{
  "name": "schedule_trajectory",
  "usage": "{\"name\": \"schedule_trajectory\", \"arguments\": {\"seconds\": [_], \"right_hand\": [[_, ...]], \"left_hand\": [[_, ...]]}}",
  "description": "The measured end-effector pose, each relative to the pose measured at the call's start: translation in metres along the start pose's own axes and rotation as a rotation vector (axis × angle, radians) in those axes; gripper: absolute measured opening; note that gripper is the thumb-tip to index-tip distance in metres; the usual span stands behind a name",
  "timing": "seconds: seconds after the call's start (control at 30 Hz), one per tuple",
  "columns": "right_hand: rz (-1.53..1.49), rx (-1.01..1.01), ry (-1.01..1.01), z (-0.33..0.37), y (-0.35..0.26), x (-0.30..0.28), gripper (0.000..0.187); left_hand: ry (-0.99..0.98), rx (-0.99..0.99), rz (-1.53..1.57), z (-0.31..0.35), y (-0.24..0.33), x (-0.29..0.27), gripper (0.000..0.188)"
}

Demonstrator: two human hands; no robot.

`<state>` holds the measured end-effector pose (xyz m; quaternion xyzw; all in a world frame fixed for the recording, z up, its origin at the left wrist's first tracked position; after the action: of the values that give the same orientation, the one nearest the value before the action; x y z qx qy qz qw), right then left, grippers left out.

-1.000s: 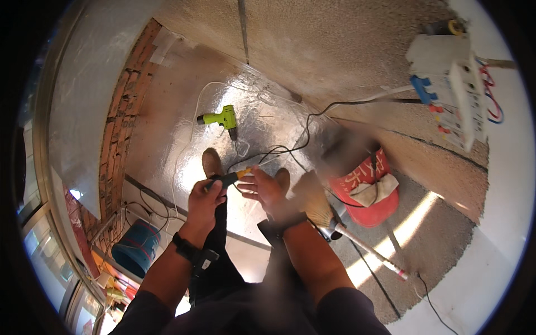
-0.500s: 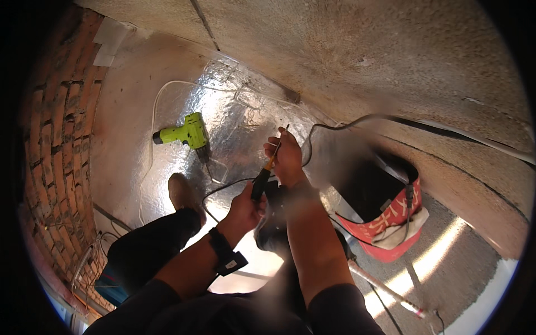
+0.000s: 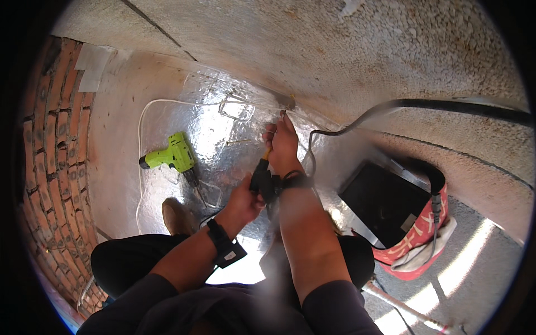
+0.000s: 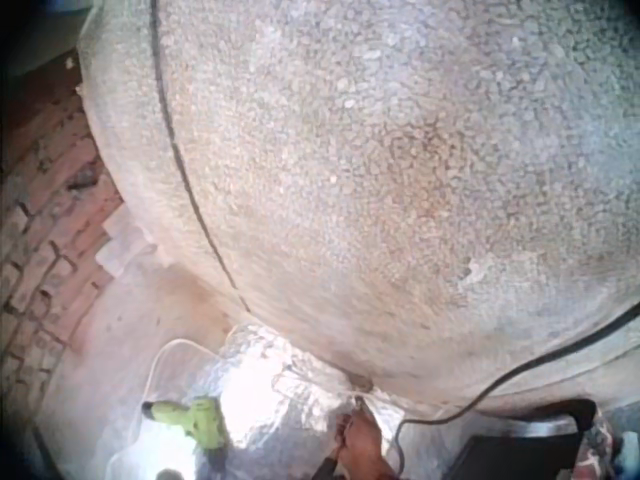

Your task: The person selects yellow plastic wall anchors from a drawer, walks outside, and returns to a room with a brick wall. They use a power drill to create holes in the wall and then insert the anchors using a screwdriver.

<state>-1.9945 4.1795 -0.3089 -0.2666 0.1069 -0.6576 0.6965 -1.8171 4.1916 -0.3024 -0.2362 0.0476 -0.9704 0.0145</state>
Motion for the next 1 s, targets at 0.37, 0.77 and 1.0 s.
{"name": "schedule_trajectory", "arguments": {"seconds": [0.37, 0.77, 1.0], "right_hand": [[0.019, -0.018, 0.048, -0.010, 0.003, 0.000, 0.039], [0.028, -0.072, 0.039, -0.012, 0.001, -0.002, 0.031], [0.005, -0.075, 0.027, -0.017, -0.001, -0.004, 0.031]], "left_hand": [[0.029, 0.005, -0.038, -0.008, 0.002, 0.003, 0.038], [-0.073, 0.062, 0.048, -0.015, -0.002, 0.004, 0.034], [-0.002, 0.258, -0.159, -0.018, 0.000, 0.009, 0.020]]}}
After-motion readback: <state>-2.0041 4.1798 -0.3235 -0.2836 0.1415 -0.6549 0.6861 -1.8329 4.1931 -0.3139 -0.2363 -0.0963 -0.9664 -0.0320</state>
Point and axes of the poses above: each hand's wrist, its own z-axis away from the middle knuckle, its own x-axis out of the palm, y = z × x, the point moved 2 cm from there along -z, towards the middle knuckle, and after that the axes turned 3 degrees about x, right-handed, at the moved point
